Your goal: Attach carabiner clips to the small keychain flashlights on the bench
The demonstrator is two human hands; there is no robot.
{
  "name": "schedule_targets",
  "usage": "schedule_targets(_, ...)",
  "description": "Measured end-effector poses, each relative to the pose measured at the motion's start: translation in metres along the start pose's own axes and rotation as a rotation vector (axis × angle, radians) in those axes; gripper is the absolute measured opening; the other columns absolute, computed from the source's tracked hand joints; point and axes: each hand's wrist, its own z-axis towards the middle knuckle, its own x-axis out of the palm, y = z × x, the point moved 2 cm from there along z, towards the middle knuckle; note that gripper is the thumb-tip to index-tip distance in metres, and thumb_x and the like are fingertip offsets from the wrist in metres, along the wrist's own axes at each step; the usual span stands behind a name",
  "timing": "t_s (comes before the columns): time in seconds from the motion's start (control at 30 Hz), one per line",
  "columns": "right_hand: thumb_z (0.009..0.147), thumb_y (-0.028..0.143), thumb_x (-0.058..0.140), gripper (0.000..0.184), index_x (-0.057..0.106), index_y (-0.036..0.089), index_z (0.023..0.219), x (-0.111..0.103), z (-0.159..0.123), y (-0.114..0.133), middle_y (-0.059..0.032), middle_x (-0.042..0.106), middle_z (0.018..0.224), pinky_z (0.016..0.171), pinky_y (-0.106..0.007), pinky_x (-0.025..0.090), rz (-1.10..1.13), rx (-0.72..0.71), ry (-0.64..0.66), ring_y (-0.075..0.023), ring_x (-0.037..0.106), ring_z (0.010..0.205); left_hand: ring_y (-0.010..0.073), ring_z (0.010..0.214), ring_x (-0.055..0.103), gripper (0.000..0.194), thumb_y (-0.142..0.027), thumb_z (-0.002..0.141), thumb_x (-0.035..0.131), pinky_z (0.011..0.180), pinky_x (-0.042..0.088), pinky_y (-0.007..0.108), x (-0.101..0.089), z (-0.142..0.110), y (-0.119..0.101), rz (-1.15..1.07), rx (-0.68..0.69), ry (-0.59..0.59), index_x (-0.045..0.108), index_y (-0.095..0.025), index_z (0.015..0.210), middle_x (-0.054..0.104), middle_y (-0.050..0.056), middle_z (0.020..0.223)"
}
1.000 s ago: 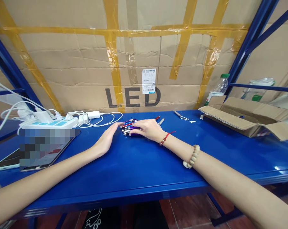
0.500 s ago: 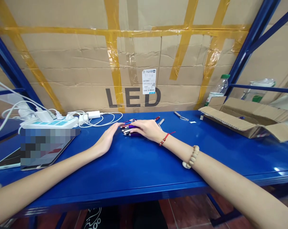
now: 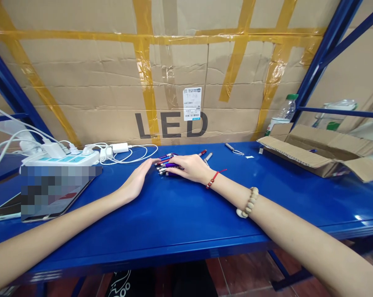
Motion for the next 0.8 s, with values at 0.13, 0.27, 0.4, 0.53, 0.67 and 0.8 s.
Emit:
schedule_targets(0.13,0.091,0.047,0.044,0.038,0.064,0.018,0.106,0.0015,-0.0002,-0.0026,-0.0059,0.072,0.091,0.067,-0.023,0.047,-0.010,0.005,0.002,-0.0158,0.068,0.080,0.0212,0.123,0.044,0.050,-0.043,0.093,0.015,0.107,0.030,0.040,0.0005,0.0003,0.0009,0.000,-0.001,0.004,0.056,-0.021,0.111,0.058,0.007,0.122)
schedule_targets(0.27,0.090,0.049,0.044,0.041,0.064,0.019,0.109,0.0024,-0.0004,-0.0041,-0.0061,0.072,0.094,0.068,-0.023,0.047,-0.004,-0.001,-0.008,-0.0162,0.068,0.082,0.0204,0.123,0.044,0.049,-0.041,0.093,0.015,0.108,0.029,0.039,0.0008,-0.0004,-0.0007,-0.024,-0.018,-0.009,0.055,-0.020,0.114,0.057,0.007,0.124)
schedule_targets(0.4,0.089,0.049,0.044,0.041,0.063,0.019,0.109,0.0011,0.0000,-0.0026,-0.0059,0.072,0.094,0.067,-0.023,0.047,-0.002,-0.001,-0.014,-0.0162,0.068,0.082,0.0203,0.124,0.044,0.049,-0.041,0.093,0.017,0.109,0.028,0.039,0.0005,-0.0005,-0.0013,-0.028,-0.022,-0.005,0.056,-0.021,0.114,0.057,0.006,0.125)
schedule_targets(0.53,0.089,0.049,0.045,0.040,0.064,0.019,0.107,0.0009,0.0005,-0.0019,-0.0054,0.072,0.093,0.066,-0.023,0.047,-0.015,0.002,0.006,-0.0160,0.068,0.080,0.0203,0.125,0.044,0.048,-0.041,0.093,0.018,0.109,0.028,0.039,0.0007,-0.0001,-0.0008,-0.024,-0.031,-0.013,0.055,-0.021,0.117,0.056,0.006,0.129)
schedule_targets(0.67,0.090,0.050,0.045,0.040,0.065,0.018,0.104,0.0026,0.0004,-0.0027,-0.0052,0.073,0.091,0.065,-0.023,0.046,-0.030,0.009,0.019,-0.0161,0.068,0.079,0.0206,0.128,0.042,0.049,-0.041,0.093,0.019,0.110,0.026,0.039,0.0021,0.0002,-0.0007,-0.019,-0.060,-0.010,0.052,-0.020,0.121,0.053,0.007,0.133)
schedule_targets(0.8,0.090,0.049,0.045,0.039,0.065,0.018,0.102,0.0037,-0.0001,-0.0036,-0.0056,0.073,0.091,0.065,-0.023,0.046,-0.039,0.016,0.025,-0.0163,0.068,0.078,0.0205,0.126,0.043,0.048,-0.041,0.092,0.019,0.109,0.027,0.038,0.0025,0.0002,-0.0015,-0.016,-0.073,-0.012,0.055,-0.021,0.117,0.054,0.006,0.132)
